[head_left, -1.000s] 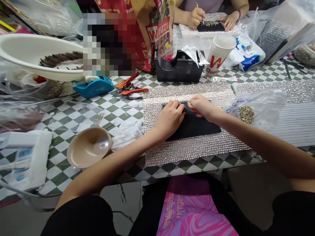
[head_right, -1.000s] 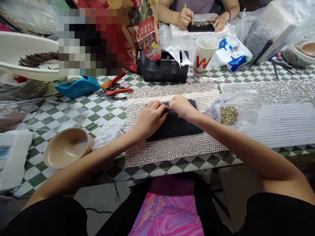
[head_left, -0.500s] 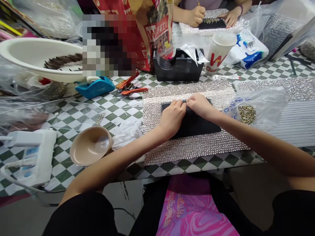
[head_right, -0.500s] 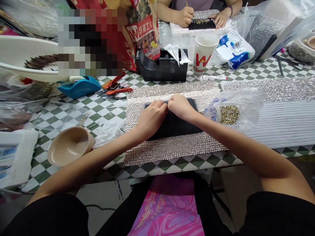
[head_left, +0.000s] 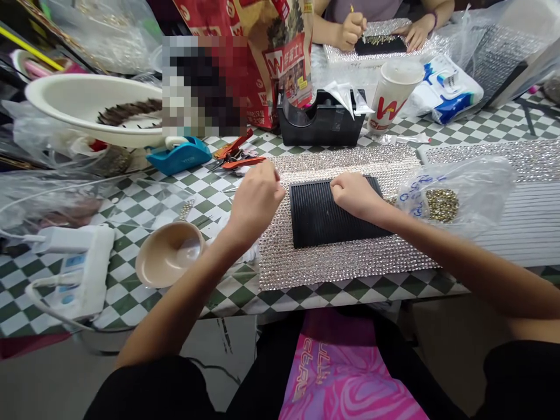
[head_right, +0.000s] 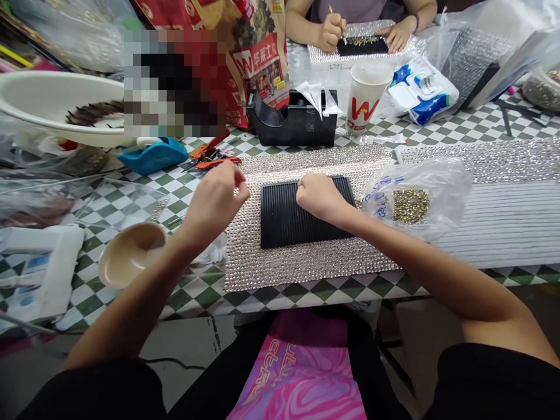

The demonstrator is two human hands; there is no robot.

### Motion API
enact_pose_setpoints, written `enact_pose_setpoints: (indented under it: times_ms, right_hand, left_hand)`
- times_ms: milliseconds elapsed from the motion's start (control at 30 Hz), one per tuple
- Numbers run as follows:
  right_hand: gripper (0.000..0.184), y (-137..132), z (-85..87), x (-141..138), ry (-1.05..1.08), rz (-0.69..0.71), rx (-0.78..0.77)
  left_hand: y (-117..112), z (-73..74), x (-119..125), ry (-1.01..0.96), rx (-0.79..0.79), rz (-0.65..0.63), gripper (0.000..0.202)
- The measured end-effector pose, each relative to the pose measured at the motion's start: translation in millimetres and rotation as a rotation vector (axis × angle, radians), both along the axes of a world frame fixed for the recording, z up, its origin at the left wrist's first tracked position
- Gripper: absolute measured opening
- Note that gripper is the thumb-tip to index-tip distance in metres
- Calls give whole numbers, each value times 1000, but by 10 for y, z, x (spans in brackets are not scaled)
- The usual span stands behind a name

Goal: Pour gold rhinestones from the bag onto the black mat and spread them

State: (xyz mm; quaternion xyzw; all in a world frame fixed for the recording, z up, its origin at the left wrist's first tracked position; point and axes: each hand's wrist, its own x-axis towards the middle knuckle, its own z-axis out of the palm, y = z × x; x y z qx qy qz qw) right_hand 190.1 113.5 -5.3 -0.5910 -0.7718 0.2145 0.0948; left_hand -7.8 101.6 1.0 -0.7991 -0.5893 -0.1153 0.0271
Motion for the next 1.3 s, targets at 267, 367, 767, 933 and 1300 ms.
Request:
enact_pose_setpoints:
  times_ms: [267,367,767,933,1300]
  right_hand:
    - [12,-90,-185,-76,-137,72,203]
    - [11,-124,-266,-99,-194,84,247]
    - [17,-166,-308,-78,-259,147,402]
    - [17,-173,-300,-53,-235,183,478]
    - [17,-184,-305,18,-154,285,565]
  left_hand:
    - [-191,-240,-365,-24,125,97,7]
    - [-230,-281,-366,-37,156,89,6]
    - [-247,-363,-474,-79,143,75,13]
    - [-239,-352,-493,-77,145,102,14]
    - [-191,-364,-527,-78,151,172,11]
